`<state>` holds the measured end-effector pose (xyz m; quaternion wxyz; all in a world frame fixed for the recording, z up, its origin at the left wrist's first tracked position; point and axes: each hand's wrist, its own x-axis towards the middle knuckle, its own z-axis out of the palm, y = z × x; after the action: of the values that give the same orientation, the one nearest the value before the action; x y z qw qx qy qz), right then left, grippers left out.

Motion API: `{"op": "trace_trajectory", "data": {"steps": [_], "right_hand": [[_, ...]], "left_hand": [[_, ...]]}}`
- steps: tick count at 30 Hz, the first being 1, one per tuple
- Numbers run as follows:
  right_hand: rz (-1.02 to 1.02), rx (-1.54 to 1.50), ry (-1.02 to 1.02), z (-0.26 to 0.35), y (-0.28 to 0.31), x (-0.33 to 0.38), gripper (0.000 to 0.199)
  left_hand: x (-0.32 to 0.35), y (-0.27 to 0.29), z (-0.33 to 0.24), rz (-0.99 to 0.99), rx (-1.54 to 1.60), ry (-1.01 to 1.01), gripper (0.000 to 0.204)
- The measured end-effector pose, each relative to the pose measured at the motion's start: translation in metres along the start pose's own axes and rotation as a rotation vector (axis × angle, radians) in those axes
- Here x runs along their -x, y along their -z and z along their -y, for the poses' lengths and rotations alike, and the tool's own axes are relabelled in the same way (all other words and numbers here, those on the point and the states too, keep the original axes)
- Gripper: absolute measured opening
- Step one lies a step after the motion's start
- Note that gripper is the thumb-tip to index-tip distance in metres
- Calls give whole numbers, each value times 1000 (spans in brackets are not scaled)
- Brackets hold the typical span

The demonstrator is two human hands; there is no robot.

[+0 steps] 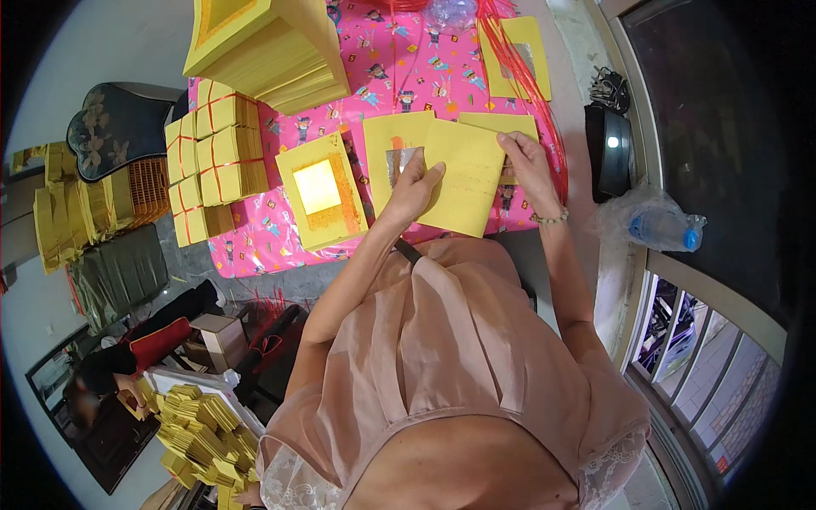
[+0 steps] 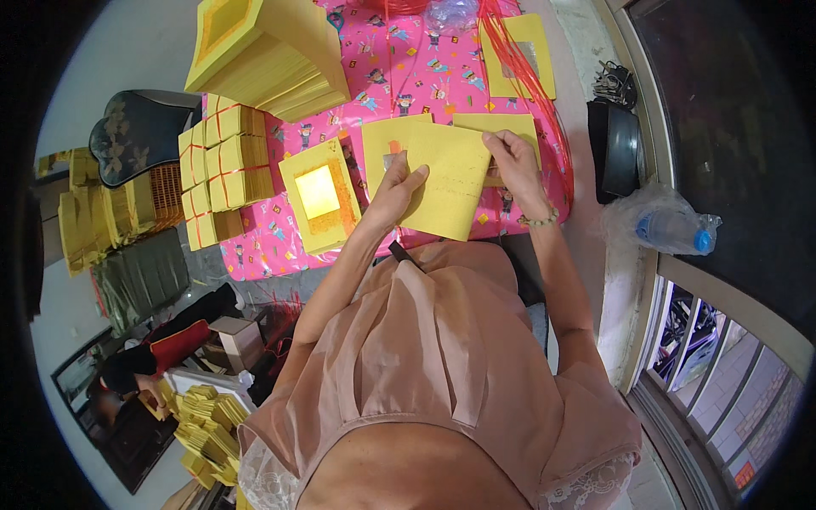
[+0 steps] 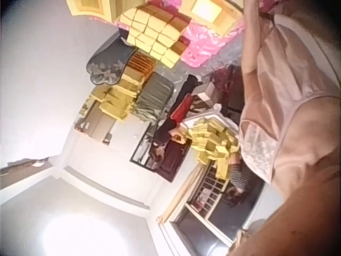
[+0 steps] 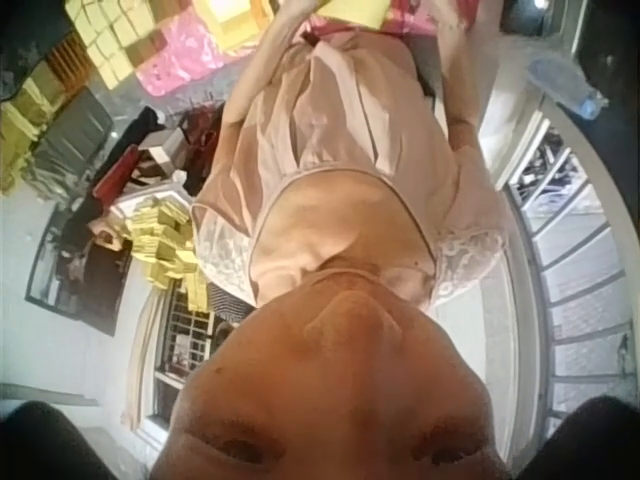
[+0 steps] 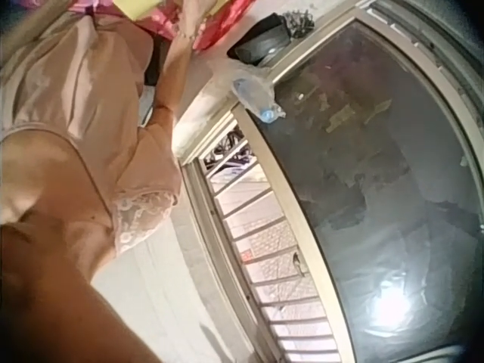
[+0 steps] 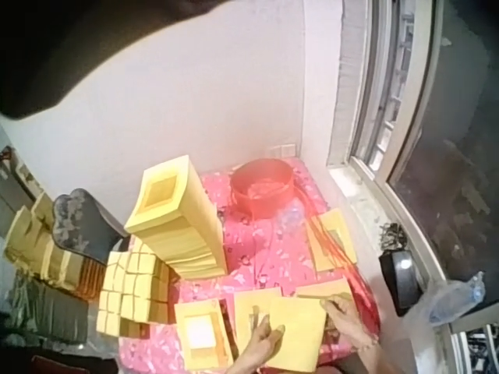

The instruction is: Folding and stacking yellow ceremonial paper products with silver inserts.

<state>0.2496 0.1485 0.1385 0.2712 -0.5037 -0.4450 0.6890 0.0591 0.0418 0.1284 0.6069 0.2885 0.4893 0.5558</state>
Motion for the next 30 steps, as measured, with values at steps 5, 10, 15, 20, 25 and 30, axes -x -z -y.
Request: {"op": "trace_trajectory", "data": {"steps": [5,10,15,20,25,30], "right_hand": [[-39,76,-28,18,-13,25,33],[108,196,-95,-3,-12,46,38],[94,150,-58,-18,-20,51,34],[232,240,-224,-19,-15,60,36],[252,178,-170,-29,-18,65,35],[325,140,-97,-38,-25,78,33]], "left_hand": [[2,-2,-5,13,9,27,46],[0,1,-10,73,124,93,47],[-1,12,3,84,104,117,46],[-2,12,-6,75,133,136,44],[2,12,-3,58,-22,59,45],[-1,30,13,14,-211,0,46]]}}
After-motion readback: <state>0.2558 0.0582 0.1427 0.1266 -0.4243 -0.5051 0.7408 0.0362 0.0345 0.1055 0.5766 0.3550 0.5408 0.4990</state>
